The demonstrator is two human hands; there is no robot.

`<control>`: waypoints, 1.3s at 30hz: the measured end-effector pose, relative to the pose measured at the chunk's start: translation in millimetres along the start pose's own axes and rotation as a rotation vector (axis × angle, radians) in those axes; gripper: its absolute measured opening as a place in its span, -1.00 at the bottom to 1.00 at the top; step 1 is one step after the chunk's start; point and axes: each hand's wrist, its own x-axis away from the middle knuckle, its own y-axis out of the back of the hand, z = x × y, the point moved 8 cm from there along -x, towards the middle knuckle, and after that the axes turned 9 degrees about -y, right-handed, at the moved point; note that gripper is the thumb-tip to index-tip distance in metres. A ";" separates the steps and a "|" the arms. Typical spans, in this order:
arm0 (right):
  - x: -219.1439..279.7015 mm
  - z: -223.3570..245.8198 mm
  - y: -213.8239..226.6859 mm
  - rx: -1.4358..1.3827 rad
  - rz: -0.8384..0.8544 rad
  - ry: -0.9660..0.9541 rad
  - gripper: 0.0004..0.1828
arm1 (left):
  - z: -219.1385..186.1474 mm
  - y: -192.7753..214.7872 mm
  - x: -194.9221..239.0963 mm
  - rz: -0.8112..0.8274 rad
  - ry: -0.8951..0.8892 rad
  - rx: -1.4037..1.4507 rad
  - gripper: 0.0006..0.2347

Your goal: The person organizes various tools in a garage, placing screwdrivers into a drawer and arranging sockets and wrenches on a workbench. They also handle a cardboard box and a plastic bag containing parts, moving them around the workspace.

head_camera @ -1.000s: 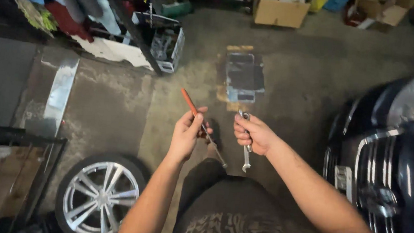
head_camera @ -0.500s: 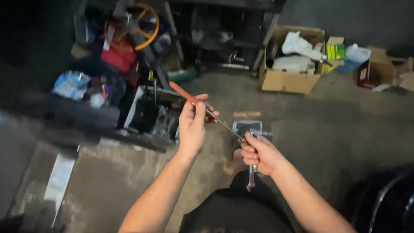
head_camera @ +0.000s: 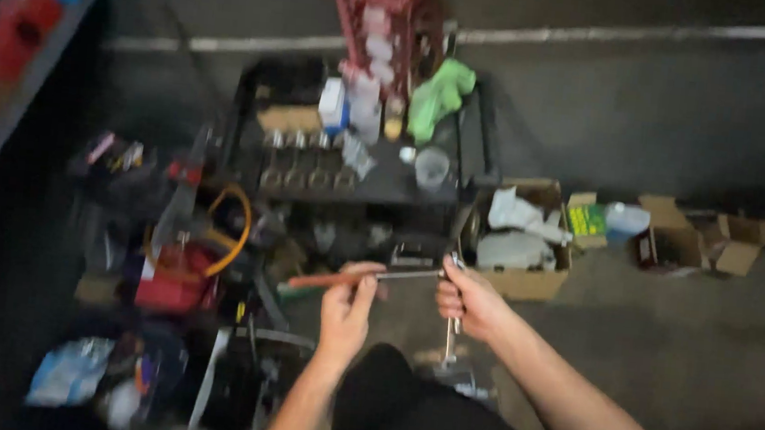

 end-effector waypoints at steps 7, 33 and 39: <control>-77.9 95.6 56.7 -0.149 -0.021 0.033 -0.67 | 75.0 -64.7 -143.0 0.140 0.103 0.394 -0.81; -66.7 347.3 322.1 -0.425 -0.058 0.145 -0.73 | -125.2 -424.9 -567.1 0.018 -1.188 -0.522 -0.71; -42.4 387.5 388.7 -0.326 -0.238 0.049 -0.60 | -139.6 -460.8 -584.5 -0.071 -1.150 -0.654 -0.75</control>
